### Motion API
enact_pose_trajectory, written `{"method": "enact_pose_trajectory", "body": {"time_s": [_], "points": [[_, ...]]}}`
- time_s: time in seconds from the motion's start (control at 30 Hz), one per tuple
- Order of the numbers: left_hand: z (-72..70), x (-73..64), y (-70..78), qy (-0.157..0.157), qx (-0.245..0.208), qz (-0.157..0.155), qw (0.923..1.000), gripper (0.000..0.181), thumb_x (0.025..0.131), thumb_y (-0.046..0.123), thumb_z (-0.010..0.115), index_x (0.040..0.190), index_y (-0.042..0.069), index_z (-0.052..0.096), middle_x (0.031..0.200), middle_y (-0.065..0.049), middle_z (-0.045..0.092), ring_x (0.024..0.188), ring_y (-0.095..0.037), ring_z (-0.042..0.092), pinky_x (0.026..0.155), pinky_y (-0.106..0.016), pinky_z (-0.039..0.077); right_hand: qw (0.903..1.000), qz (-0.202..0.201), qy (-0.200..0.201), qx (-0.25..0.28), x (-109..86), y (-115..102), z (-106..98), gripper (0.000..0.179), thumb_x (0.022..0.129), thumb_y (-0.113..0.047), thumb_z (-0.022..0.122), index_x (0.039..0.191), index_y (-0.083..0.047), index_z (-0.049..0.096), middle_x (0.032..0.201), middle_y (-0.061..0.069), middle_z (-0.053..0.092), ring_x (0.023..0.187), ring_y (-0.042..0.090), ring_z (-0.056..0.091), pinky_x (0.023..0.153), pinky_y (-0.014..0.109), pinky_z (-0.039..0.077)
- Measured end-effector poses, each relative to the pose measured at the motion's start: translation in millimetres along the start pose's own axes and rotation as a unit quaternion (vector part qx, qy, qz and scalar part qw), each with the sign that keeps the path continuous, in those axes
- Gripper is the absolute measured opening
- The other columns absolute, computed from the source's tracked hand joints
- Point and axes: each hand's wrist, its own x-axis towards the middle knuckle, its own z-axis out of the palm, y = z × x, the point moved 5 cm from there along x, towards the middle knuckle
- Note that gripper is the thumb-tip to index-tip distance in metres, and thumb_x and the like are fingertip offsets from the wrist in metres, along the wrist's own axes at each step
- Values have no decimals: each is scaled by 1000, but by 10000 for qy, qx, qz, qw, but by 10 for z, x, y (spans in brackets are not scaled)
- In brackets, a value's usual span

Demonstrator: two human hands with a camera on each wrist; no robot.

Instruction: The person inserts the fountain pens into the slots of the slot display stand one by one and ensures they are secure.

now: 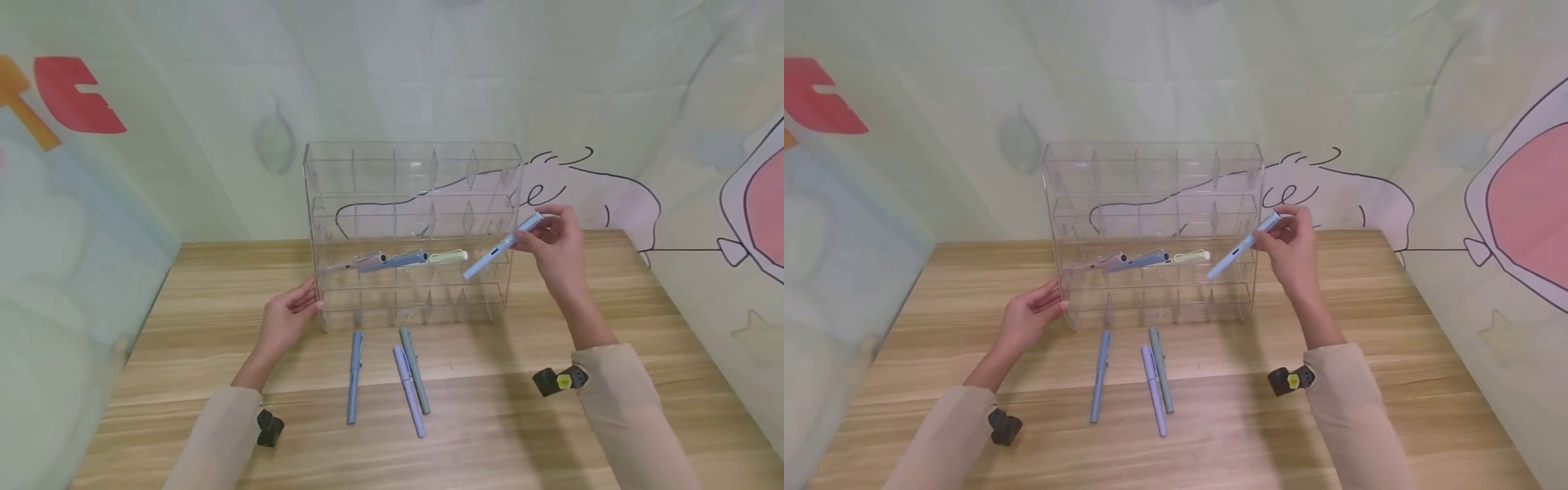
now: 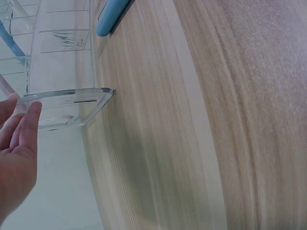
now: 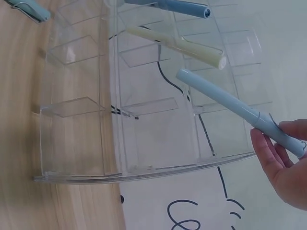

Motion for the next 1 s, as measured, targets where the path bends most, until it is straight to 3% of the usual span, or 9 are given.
{"method": "enact_pose_trajectory", "body": {"time_s": [0.27, 0.7, 1.0], "points": [[0, -6, -5, 2, 19, 1, 10000, 48, 84, -3, 63, 129, -1, 48, 119, -22, 55, 106, -30, 57, 79, -18, 53, 9992, 21, 295, 262, 60, -61, -34, 39, 81, 13, 60, 108, -8, 42, 92, 10, 48, 74, 13, 57, 71, 25, 58], [-8, -7, 9, 20, 12, 7, 10000, 47, 83, -3, 63, 128, -2, 48, 119, -22, 55, 106, -30, 57, 81, -19, 52, 9991, 146, 331, -227, 27, 71, 31, 37, 81, 10, 61, 105, -10, 42, 92, 9, 49, 78, 14, 54, 74, 24, 57], [1, -3, -3, -6, 36, -6, 10000, 47, 84, -2, 63, 128, -1, 48, 120, -21, 55, 106, -29, 57, 82, -20, 52, 9969, 45, 387, -688, -10, 207, 122, 35, 79, 12, 62, 103, 0, 40, 88, 5, 50, 78, 12, 55, 71, 19, 56]]}}
